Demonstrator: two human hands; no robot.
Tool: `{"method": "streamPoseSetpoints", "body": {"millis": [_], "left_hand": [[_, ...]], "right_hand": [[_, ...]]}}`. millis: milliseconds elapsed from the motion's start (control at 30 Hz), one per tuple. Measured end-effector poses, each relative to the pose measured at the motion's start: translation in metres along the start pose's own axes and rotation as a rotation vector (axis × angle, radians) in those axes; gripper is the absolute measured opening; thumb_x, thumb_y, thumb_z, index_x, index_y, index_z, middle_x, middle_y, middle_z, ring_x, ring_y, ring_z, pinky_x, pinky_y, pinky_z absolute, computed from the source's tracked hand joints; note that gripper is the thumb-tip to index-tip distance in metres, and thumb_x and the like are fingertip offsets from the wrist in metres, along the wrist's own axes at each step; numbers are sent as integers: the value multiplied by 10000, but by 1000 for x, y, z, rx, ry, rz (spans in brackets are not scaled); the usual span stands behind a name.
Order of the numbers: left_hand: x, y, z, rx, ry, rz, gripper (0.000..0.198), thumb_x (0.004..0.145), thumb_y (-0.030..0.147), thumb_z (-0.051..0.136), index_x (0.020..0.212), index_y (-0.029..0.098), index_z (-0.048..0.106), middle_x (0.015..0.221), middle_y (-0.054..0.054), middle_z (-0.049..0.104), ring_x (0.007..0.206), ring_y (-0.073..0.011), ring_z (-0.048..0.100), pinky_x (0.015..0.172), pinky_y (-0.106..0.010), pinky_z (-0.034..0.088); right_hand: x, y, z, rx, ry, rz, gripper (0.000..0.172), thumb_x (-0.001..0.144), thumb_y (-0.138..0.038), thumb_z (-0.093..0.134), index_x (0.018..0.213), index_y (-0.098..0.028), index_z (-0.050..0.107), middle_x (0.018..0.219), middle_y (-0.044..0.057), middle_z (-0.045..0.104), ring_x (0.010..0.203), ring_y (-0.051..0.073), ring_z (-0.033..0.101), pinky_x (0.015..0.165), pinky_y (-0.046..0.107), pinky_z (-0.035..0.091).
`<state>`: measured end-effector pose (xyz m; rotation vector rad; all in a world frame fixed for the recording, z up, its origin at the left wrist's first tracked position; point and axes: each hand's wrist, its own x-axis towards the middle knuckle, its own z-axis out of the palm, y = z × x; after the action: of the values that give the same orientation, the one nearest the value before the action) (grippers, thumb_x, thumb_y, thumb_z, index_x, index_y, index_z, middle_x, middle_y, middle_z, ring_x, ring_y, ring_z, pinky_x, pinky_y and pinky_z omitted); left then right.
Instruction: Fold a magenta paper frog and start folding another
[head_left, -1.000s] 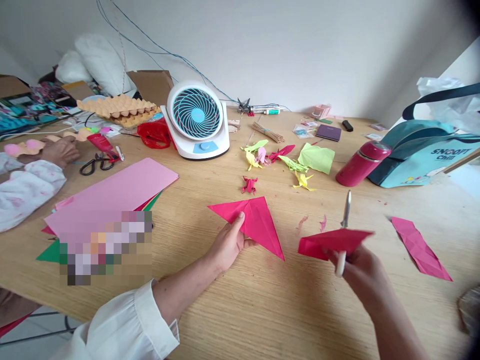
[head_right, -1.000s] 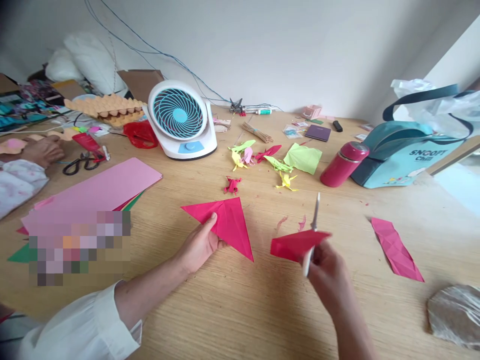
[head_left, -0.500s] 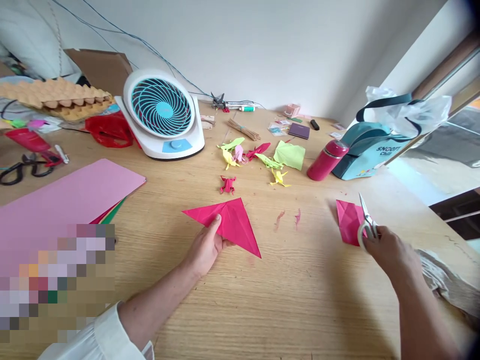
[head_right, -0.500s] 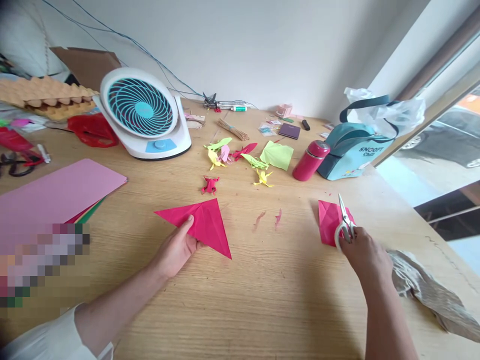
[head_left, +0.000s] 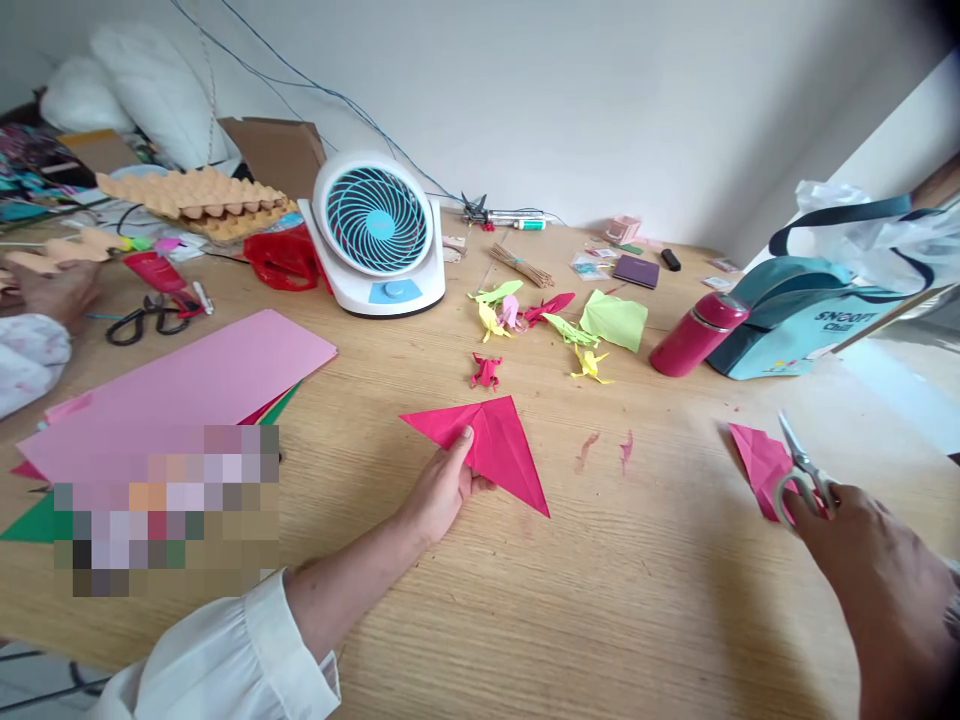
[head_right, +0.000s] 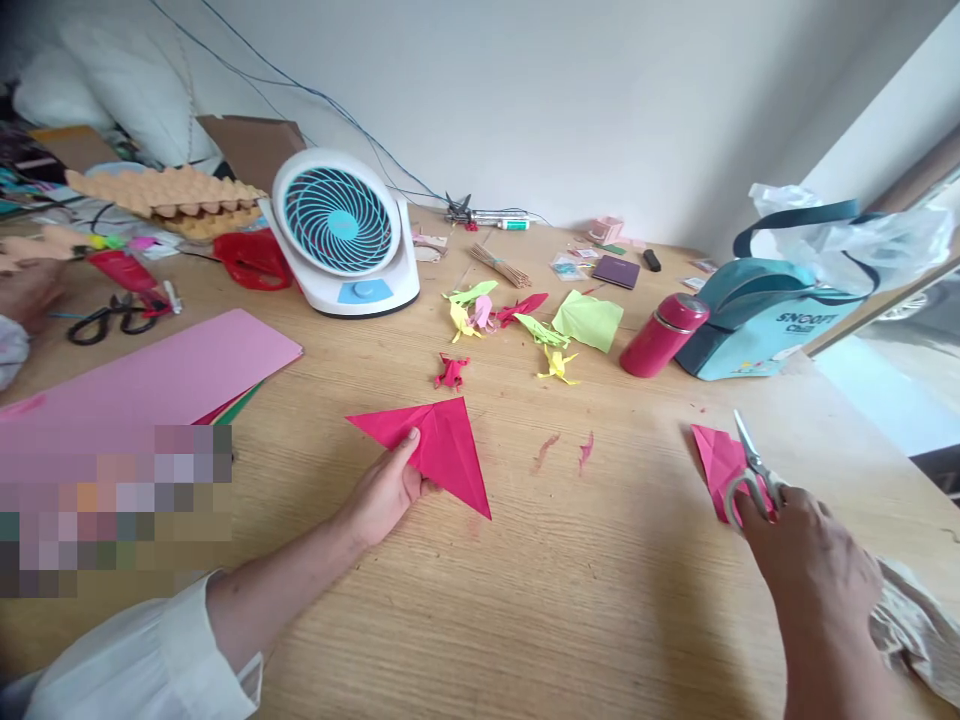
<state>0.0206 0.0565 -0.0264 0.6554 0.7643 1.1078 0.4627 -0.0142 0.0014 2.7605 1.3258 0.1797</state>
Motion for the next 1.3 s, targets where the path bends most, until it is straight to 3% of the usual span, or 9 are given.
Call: {"method": "streamPoseSetpoints", "body": {"millis": [200,300,367,467,633,733,967,1167,1300], "left_hand": [[-4,-1,0,75,-12,32,406,866,572,612,908,169,587,782,-25,631,634,-111,536,539,-227,405],[-5,-2,-2,147,2,47,426,893,577,570,790,165,539,695,1,566,572,-81,455,517,-216,334],[-6,-2,-3,184,4,60,453,904,585,546,748,160,524,664,4,547,562,-76,438,515,-214,311],[-9,-3,-1,230,-32,69,494,914,610,505,728,154,534,651,-5,553,573,-84,455,529,-218,321],[-19,-6,6,332,-69,55,551,905,678,440,758,159,549,667,-20,582,616,-116,517,584,-243,391],[-25,-5,8,434,-131,57,563,921,680,397,721,168,519,642,-3,544,606,-115,494,616,-254,411],[-10,20,-4,593,-135,182,558,949,639,363,657,179,483,585,8,498,568,-116,477,585,-248,378],[8,32,-21,834,-245,182,537,904,608,482,605,163,518,564,-4,557,557,-114,498,564,-226,381],[12,38,-27,990,-269,219,544,901,564,511,537,174,406,495,50,386,491,-76,348,499,-211,262]], "right_hand": [[22,10,24,59,-167,11,711,812,-754,396,1122,-197,711,1113,303,643,916,422,659,580,440,396],[26,19,27,106,-130,-25,586,785,-645,556,1100,-183,729,1074,326,643,918,402,670,597,441,384],[12,6,17,153,-11,-61,511,787,-530,606,1121,-160,713,1076,329,646,974,412,659,639,462,399],[-33,-53,-11,476,109,-180,452,871,-525,514,1152,-207,670,1140,267,662,972,364,663,704,470,452],[-119,-179,-45,1192,-622,-648,477,822,-585,645,1115,-210,626,1019,108,726,913,234,679,761,340,528],[-142,-212,-37,1318,-862,-649,429,775,-591,706,833,-175,616,682,36,677,592,144,577,558,270,449],[-135,-192,-14,1330,-891,-471,428,702,-542,791,688,-181,561,550,-5,615,501,99,469,497,240,345],[-122,-178,-19,1243,-832,-502,453,740,-598,726,642,-181,577,553,17,623,515,109,485,508,253,368],[-117,-170,-20,1223,-832,-519,449,763,-618,692,696,-185,594,582,4,612,532,113,490,514,255,379]]}}
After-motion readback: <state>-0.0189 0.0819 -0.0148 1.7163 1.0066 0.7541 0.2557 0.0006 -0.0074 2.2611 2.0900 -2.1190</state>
